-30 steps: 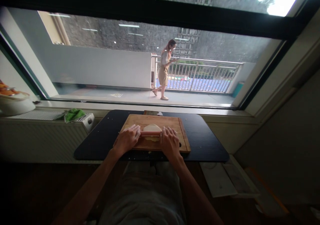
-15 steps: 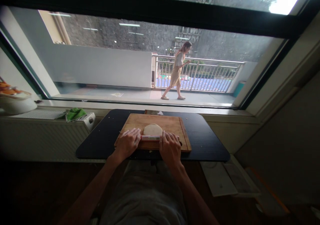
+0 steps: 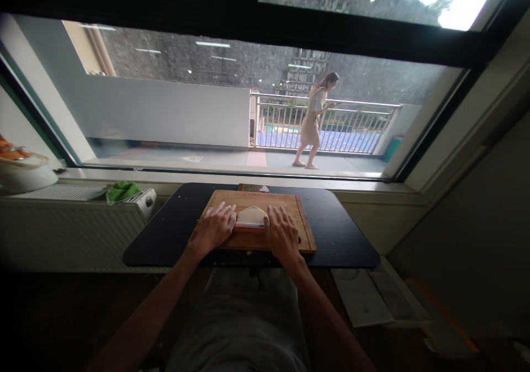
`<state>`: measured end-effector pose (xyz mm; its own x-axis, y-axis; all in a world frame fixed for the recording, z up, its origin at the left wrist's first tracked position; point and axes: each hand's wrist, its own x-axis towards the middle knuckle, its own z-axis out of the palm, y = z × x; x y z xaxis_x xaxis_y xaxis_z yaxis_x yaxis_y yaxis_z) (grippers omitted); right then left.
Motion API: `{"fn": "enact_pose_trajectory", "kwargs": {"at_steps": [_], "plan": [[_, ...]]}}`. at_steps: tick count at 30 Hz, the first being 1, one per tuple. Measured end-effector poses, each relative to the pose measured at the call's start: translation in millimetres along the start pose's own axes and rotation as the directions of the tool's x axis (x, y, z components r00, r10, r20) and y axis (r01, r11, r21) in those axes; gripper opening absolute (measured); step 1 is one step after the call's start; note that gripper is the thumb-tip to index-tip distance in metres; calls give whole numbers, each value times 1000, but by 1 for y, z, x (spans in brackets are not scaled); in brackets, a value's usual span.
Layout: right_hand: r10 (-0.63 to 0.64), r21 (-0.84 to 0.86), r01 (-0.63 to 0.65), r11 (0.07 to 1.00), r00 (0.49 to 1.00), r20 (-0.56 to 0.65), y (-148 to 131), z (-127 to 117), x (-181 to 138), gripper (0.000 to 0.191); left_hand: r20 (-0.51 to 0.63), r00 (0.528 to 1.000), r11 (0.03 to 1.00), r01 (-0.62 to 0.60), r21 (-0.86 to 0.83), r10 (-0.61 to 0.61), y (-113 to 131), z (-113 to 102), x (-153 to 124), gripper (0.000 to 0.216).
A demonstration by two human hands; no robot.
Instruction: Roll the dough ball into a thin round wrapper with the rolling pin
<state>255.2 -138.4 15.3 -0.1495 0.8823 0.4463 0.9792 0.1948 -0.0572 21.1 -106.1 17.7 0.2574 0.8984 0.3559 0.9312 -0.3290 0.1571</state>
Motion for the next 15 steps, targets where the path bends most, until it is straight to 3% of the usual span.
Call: {"fn": "enact_pose_trajectory", "kwargs": {"at_steps": [8,12,15], "plan": [[115,-2,-115,993,989,96,13,23,38,58,75,997,1000,-17,23,15,-11,3,49,51],[143,-7,-143,990,979,143,16,27,43,59,135,991,999,-20,38,14,-18,13,67,49],[145,-16,-144,989,981,130,14,26,38,59,171,981,993,-106,59,94,-21,18,69,47]]}}
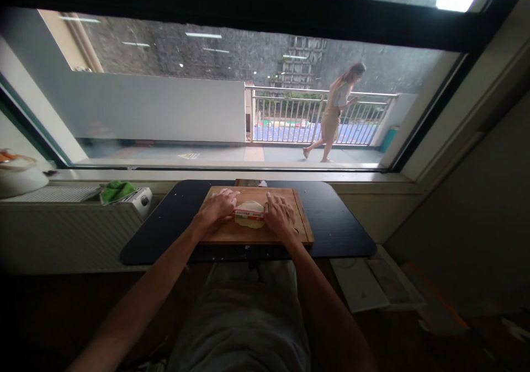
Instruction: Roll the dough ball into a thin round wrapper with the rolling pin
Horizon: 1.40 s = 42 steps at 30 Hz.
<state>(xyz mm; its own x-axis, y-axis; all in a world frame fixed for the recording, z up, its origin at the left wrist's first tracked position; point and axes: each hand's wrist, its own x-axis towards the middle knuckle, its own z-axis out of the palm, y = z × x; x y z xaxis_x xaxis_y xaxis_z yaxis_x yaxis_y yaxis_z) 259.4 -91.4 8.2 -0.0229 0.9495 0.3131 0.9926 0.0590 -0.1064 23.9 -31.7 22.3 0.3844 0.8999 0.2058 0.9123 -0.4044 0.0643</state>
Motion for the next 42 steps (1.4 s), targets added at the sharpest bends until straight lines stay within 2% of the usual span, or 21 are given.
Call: {"fn": "enact_pose_trajectory", "kwargs": {"at_steps": [3,6,11,18,25,29,32,36,39,42], "plan": [[-13,-11,13,1000,999,-51,-3,-2,-11,59,30,998,998,-47,27,47,0,-1,-6,52],[-15,-10,14,1000,999,-52,-8,-9,-20,58,38,998,998,-53,29,52,2,-5,-16,57],[-11,-19,11,1000,1000,-12,-16,-22,-29,59,2,1000,1000,-18,-23,18,4,-7,-25,49],[6,-26,-7,1000,999,-38,-24,-28,-47,63,-35,999,999,17,-28,-18,4,1,-33,47],[-11,-6,11,1000,1000,-19,-21,-30,-42,58,-82,995,998,48,-40,-51,11,-1,-38,41],[-31,16,32,999,999,-11,-18,-27,-33,54,-131,990,998,-55,-27,51,16,-14,-48,42],[-44,48,45,998,999,-26,-17,-26,-32,53,-112,982,987,-155,-37,150,19,-25,-58,43],[-165,152,163,975,986,1,-7,-30,-35,60,-70,968,968,-244,-62,239,21,-33,-65,53],[-337,242,318,917,941,40,6,-34,-36,70,-37,967,963,-255,-91,253,19,-34,-62,55],[-438,290,415,862,899,16,18,-33,-34,65,-17,971,965,-237,-110,237,17,-33,-59,56]]}}
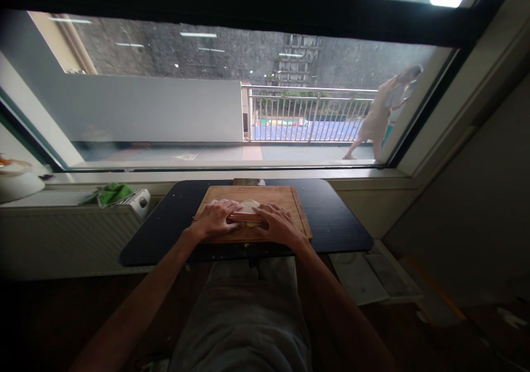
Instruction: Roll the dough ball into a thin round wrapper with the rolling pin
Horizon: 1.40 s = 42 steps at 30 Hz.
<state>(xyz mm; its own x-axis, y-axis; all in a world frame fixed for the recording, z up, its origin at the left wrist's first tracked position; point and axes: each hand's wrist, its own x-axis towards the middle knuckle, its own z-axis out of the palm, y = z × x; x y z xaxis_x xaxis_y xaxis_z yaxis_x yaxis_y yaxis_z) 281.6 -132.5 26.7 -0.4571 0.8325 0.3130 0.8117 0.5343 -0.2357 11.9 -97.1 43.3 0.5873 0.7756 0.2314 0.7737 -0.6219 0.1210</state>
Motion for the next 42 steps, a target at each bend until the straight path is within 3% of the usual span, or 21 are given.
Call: {"fn": "enact_pose_trajectory", "kwargs": {"at_steps": [8,21,42], "plan": [[-83,9,84,996,994,-76,9,5,4,53,10,999,996,-50,71,49,6,-2,7,60],[-4,23,6,1000,997,-79,-2,4,5,45,-29,1000,995,10,102,-7,14,10,13,66],[-20,-22,19,1000,996,-84,-5,2,11,39,5,997,995,-80,-66,80,12,-2,8,57]]}}
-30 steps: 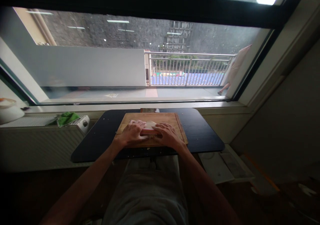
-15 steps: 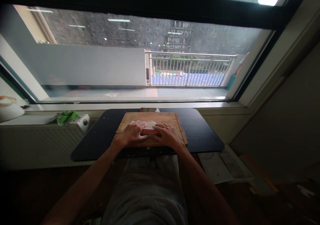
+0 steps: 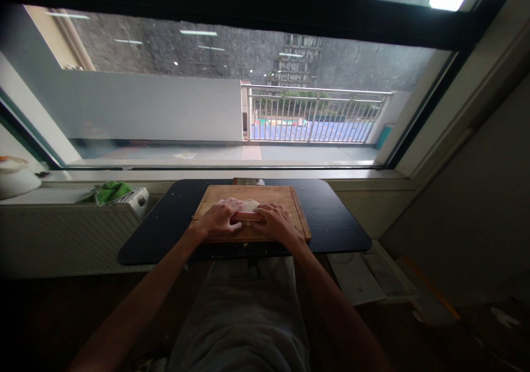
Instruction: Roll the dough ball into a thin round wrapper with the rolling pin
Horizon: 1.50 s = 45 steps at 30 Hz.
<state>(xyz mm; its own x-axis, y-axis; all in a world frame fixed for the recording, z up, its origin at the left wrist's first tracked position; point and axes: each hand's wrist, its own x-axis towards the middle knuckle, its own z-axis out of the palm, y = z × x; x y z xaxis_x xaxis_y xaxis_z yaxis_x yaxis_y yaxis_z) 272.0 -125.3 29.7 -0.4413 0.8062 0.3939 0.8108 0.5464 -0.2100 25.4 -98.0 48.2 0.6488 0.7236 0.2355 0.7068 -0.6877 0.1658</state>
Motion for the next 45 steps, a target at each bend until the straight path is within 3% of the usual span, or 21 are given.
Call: {"fn": "enact_pose_trajectory", "kwargs": {"at_steps": [7,15,28,45], "plan": [[6,9,-7,1000,1000,23,0,-2,-1,35,-9,1000,999,5,55,-4,0,5,1,56],[-121,154,118,981,993,10,21,-1,-2,40,-86,994,993,80,92,-72,7,11,7,68],[-145,134,139,981,989,37,25,-2,1,34,-90,992,992,100,74,-93,15,8,9,61],[-145,132,142,981,989,15,31,4,1,29,-22,1000,1000,-23,-17,22,6,-1,9,42]]}}
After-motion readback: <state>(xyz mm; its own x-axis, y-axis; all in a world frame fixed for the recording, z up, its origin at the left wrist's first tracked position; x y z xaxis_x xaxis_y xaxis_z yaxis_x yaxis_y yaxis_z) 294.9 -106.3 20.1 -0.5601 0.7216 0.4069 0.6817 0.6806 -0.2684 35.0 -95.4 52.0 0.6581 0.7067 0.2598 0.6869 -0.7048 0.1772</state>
